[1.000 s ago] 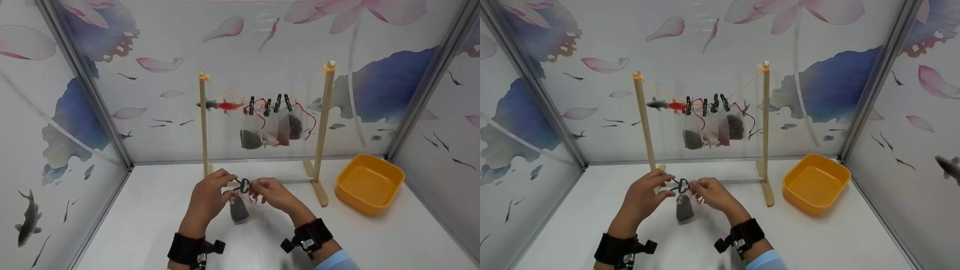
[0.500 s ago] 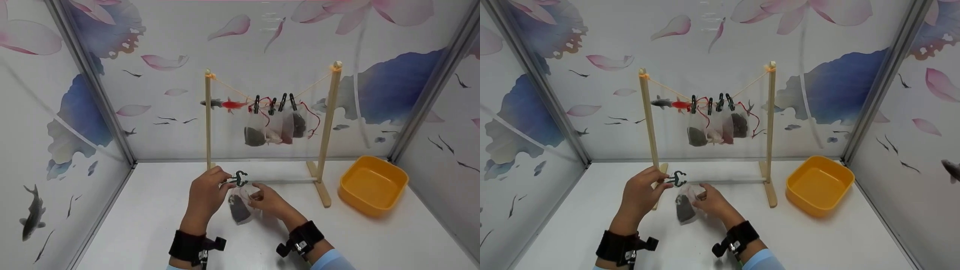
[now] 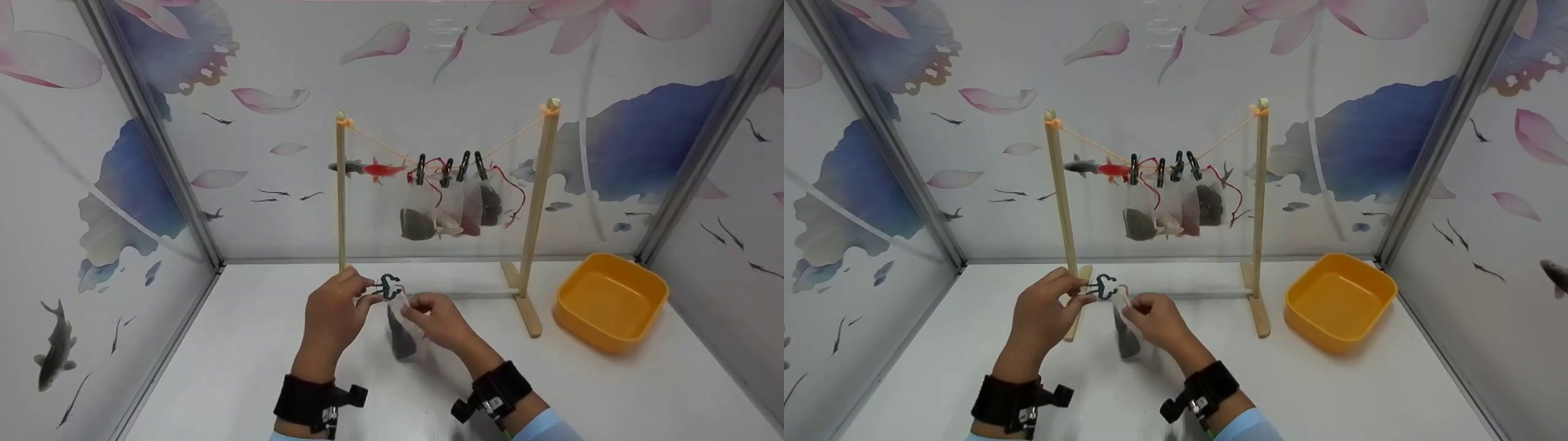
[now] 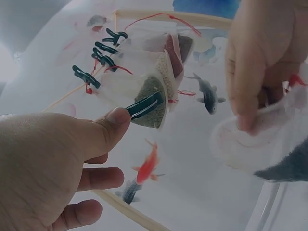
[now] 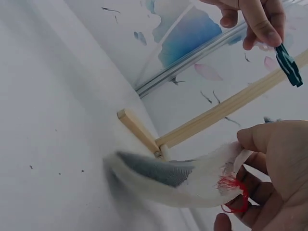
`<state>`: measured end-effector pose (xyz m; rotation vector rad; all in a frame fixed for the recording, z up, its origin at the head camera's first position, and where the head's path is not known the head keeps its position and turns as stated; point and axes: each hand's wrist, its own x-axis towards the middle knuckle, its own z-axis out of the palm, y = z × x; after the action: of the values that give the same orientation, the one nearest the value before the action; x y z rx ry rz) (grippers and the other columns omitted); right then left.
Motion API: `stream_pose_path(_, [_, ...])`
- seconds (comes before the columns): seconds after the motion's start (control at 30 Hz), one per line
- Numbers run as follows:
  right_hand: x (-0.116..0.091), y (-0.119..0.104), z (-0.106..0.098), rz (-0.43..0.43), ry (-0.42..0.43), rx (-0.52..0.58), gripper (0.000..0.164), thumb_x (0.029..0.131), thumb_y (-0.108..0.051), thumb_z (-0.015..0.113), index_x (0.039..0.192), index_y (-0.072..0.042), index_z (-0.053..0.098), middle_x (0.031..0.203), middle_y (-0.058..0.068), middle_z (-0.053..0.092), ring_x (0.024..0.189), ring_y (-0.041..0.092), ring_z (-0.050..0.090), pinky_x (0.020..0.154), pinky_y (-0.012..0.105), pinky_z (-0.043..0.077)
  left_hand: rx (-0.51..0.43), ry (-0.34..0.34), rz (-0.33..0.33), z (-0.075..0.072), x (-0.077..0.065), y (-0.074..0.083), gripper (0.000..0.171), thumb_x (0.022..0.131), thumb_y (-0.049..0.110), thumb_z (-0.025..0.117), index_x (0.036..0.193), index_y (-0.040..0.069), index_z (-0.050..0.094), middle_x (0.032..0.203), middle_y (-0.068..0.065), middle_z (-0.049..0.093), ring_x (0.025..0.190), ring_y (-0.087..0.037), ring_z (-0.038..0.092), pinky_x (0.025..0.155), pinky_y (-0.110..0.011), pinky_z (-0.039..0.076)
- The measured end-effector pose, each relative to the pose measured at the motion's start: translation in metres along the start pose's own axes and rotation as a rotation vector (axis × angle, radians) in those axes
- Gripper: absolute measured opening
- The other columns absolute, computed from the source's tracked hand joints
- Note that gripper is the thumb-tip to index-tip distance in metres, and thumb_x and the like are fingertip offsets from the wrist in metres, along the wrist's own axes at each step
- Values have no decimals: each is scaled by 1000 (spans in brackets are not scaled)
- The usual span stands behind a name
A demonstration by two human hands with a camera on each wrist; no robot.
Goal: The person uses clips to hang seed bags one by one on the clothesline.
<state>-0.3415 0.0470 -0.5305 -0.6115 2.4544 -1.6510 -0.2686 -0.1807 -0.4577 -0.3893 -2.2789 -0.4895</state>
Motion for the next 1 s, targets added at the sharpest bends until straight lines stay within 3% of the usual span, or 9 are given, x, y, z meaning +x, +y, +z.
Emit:
stream_pose_path(0.13, [-5,-18,-5,-102,100,-113,12,110,-23,77,102,-14,81,102,2,77,94,14,66,78,30,56,3,37,-17,-4,2,-2,23,88,24,99,104,12,87,91,2,75,79,-11,74,66,-29,62])
stream_pose_path(0.37, [-5,-34,-12,-135,243,-296,12,108,-23,80,110,-14,88,97,-2,68,89,14,58,76,30,52,18,95,-33,-11,4,-4,17,90,21,96,98,10,87,90,0,78,74,-11,75,62,-30,62])
stream_pose_path(0.53, [-2,-48,-20,-151,295,-282,15,109,-23,80,114,-12,88,91,1,73,80,14,60,68,30,54,27,126,-27,-10,3,-7,15,93,20,93,99,8,87,93,-1,81,77,-13,80,65,-30,65])
stream_pose_path(0.77, [15,-96,-33,-257,323,-289,17,110,-23,78,115,-8,86,88,3,77,74,13,62,66,29,54,27,206,14,-12,9,-5,13,96,20,89,99,8,86,90,-2,80,75,-14,80,62,-28,64])
stream_pose_path(0.9, [32,-123,-42,-310,371,-350,20,112,-23,75,114,-6,85,88,5,74,75,15,60,65,30,50,105,223,85,-15,26,-1,15,98,23,87,99,9,85,86,-2,78,66,-14,74,56,-27,59])
stream_pose_path(1.0, [43,-140,-48,-295,397,-370,20,113,-24,74,114,-7,84,90,4,74,77,15,61,67,31,50,196,217,166,-25,58,-1,16,100,24,85,100,9,85,87,-3,79,64,-17,72,54,-29,57])
